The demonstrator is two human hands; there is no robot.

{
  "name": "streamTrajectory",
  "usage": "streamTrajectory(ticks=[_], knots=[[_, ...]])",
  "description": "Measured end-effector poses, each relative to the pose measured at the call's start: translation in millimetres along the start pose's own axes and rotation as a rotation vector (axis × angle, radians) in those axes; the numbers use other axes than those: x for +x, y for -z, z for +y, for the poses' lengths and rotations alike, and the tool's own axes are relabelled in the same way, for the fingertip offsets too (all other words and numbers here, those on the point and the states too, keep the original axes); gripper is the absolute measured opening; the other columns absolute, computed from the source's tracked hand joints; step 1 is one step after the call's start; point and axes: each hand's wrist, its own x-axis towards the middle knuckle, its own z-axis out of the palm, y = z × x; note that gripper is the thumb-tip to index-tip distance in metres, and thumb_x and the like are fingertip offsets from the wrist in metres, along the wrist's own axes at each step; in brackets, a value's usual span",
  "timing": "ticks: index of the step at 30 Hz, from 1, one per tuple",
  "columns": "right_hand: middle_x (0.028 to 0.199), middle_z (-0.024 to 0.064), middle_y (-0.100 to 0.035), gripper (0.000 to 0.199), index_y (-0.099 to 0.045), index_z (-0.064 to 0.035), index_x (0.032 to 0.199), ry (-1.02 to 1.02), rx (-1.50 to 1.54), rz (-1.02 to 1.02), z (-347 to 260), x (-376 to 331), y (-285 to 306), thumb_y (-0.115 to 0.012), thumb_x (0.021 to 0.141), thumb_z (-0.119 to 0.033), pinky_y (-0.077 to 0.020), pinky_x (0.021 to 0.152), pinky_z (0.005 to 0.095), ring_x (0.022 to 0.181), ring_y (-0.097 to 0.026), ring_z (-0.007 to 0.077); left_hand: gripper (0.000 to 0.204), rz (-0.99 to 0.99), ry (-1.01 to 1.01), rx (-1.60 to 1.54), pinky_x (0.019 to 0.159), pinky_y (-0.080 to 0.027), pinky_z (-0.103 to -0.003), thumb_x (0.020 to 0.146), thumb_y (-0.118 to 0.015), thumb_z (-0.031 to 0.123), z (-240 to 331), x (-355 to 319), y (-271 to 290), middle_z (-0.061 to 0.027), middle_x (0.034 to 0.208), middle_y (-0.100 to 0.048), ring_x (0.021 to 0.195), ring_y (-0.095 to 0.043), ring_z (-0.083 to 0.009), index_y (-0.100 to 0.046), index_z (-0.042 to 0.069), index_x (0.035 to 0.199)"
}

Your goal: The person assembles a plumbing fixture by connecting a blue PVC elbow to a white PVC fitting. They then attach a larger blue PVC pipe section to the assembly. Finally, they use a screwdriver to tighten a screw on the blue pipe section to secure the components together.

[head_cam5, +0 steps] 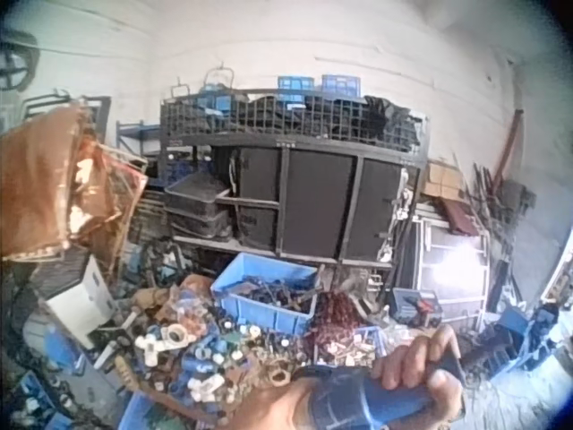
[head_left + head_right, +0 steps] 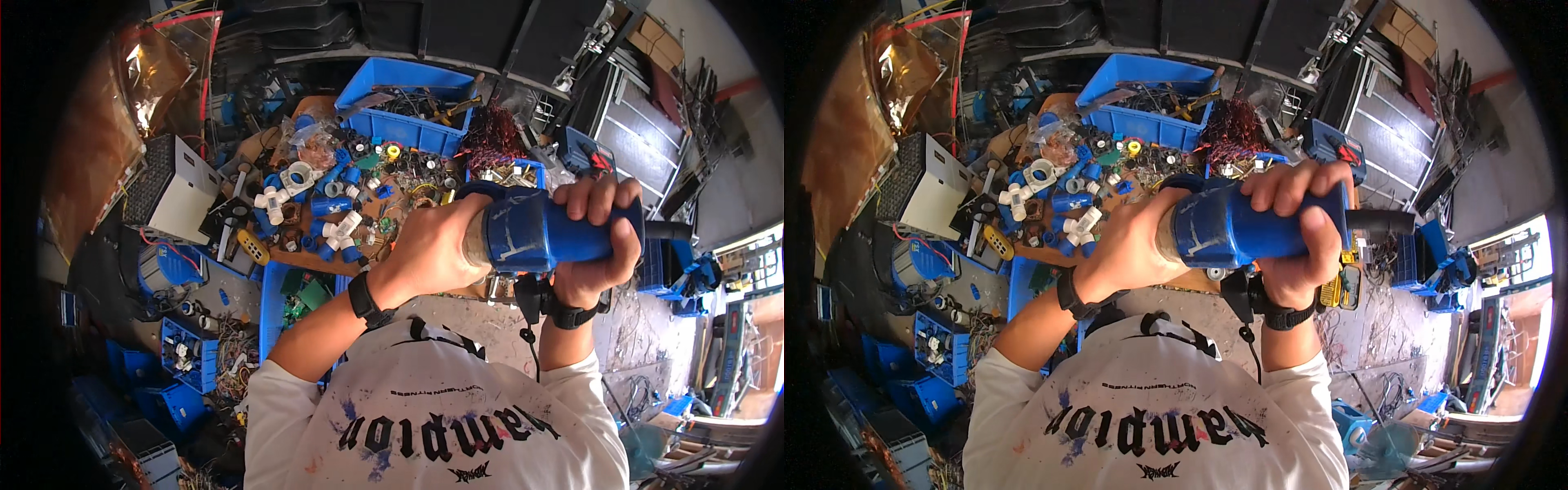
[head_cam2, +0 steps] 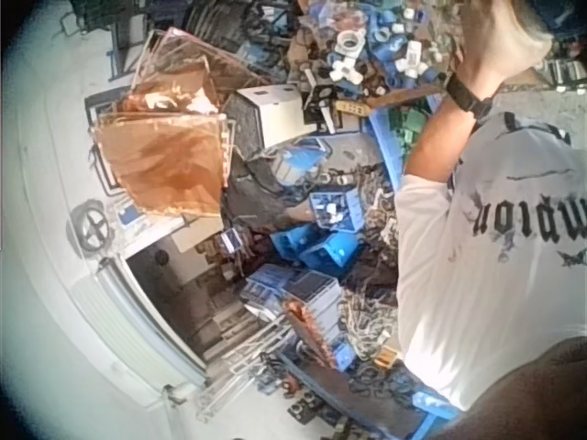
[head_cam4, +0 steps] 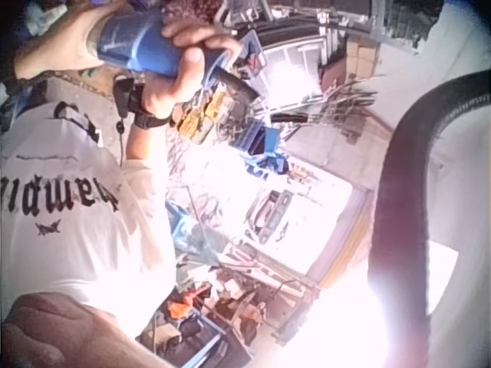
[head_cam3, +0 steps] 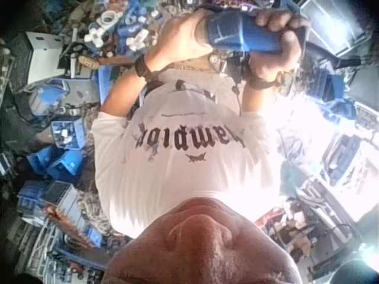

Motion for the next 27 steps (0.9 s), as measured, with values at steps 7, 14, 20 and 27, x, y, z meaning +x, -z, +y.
streamTrajectory(ticks=[7, 14, 20, 27], knots=[[0.083, 0.004, -0.047, 0.028, -0.044, -0.0116, 0.1, 0.002, 0.128, 0.202, 8, -10, 8, -0.058, 0.085, -0.031, -0.047, 0.089, 0.045, 0.083, -0.052, 0.0225, 0.054, -0.013, 0.038, 0.207, 0.072, -0.056, -0.042, 0.066, -0.083, 0.019, 7, 1, 8, -0.0136, 0.101, -0.067, 0.089, -0.068, -0.0356, -0.059, 0.006, 0.113], [0.095, 0.0056, -0.053, 0.037, -0.049, -0.0108, 0.108, 0.003, 0.111, 0.316, 5, -18, -3, -0.058, 0.089, -0.042, -0.0421, 0.097, 0.0464, 0.096, -0.054, 0.0258, 0.044, 0.037, -0.085, 0.356, 0.075, -0.052, -0.043, 0.067, -0.072, 0.003, 8, 6, 14, -0.0134, 0.113, -0.054, 0.087, -0.063, -0.0322, -0.056, 0.002, 0.108], [0.09, 0.0031, -0.049, 0.042, -0.049, -0.0122, 0.105, -0.007, 0.253, 0.331, 7, -23, 7, -0.058, 0.091, -0.05, -0.0418, 0.095, 0.0448, 0.091, -0.051, 0.0229, 0.043, 0.029, -0.116, 0.464, 0.09, -0.048, -0.048, 0.071, -0.065, 0.004, 13, 1, 12, -0.0183, 0.126, -0.049, 0.103, -0.056, -0.0348, -0.056, 0.001, 0.112], [0.079, -0.0019, -0.04, 0.043, -0.042, -0.0156, 0.094, 0.046, 0.414, 0.258, 5, -18, 6, -0.067, 0.082, -0.048, -0.0415, 0.084, 0.0377, 0.077, -0.043, 0.0154, 0.039, 0.019, -0.215, 0.553, 0.103, -0.042, -0.056, 0.08, -0.062, 0.01, 21, 1, 16, -0.0237, 0.137, -0.046, 0.128, -0.047, -0.0407, -0.054, 0.001, 0.117]])
